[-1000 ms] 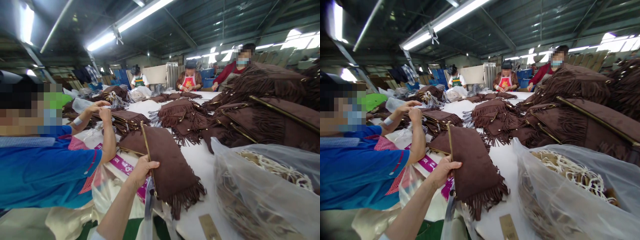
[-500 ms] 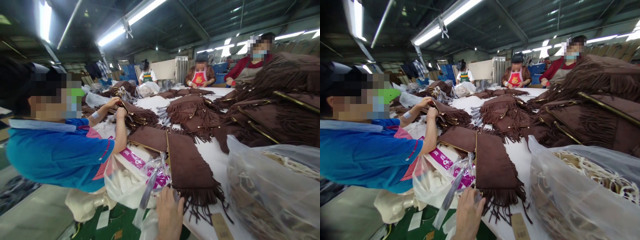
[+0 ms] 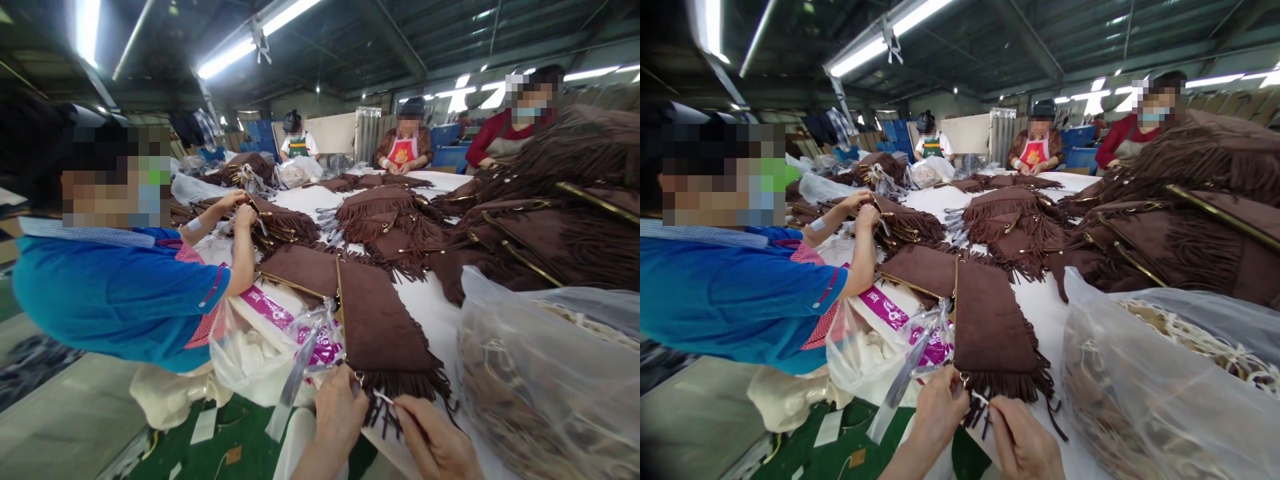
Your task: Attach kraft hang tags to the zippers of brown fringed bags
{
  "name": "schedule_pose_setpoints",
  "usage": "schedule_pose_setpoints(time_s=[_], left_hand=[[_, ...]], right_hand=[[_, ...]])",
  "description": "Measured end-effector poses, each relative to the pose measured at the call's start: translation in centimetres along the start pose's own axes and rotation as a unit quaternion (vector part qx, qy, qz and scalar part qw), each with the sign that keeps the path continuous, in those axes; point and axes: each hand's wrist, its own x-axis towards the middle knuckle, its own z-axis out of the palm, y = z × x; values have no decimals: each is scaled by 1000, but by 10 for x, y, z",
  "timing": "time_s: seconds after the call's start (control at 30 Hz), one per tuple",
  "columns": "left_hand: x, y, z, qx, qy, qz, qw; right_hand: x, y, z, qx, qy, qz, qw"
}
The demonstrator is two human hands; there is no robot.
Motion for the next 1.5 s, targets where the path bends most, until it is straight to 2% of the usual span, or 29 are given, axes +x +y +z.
schedule_pose_setpoints(time_s=[0.07,0.2,0.4,0.73,0.93,1.2,1.37,1.5], left_hand=[[1,-1,-2,-9,-21,-7,1000],[2,-6,-6,-47,-47,15,998],[2,-10,-10,-67,-60,50,995],[1,-4,-22,35,-44,79,995],[0,-1,-27,95,-47,114,988],[0,-7,-20,129,-28,162,978],[0,-4,-23,128,-34,165,977],[0,-2,-25,131,-39,167,977]], right_hand=[[10,1,3,-31,-10,-19,999],[21,2,10,-66,-29,-12,997],[32,-1,16,-90,-46,-1,995],[47,-5,17,-122,-96,11,988],[55,-12,13,-166,-147,13,975],[65,-21,16,-240,-186,0,953],[67,-25,18,-273,-199,-22,941],[67,-29,18,-268,-227,-11,936]])
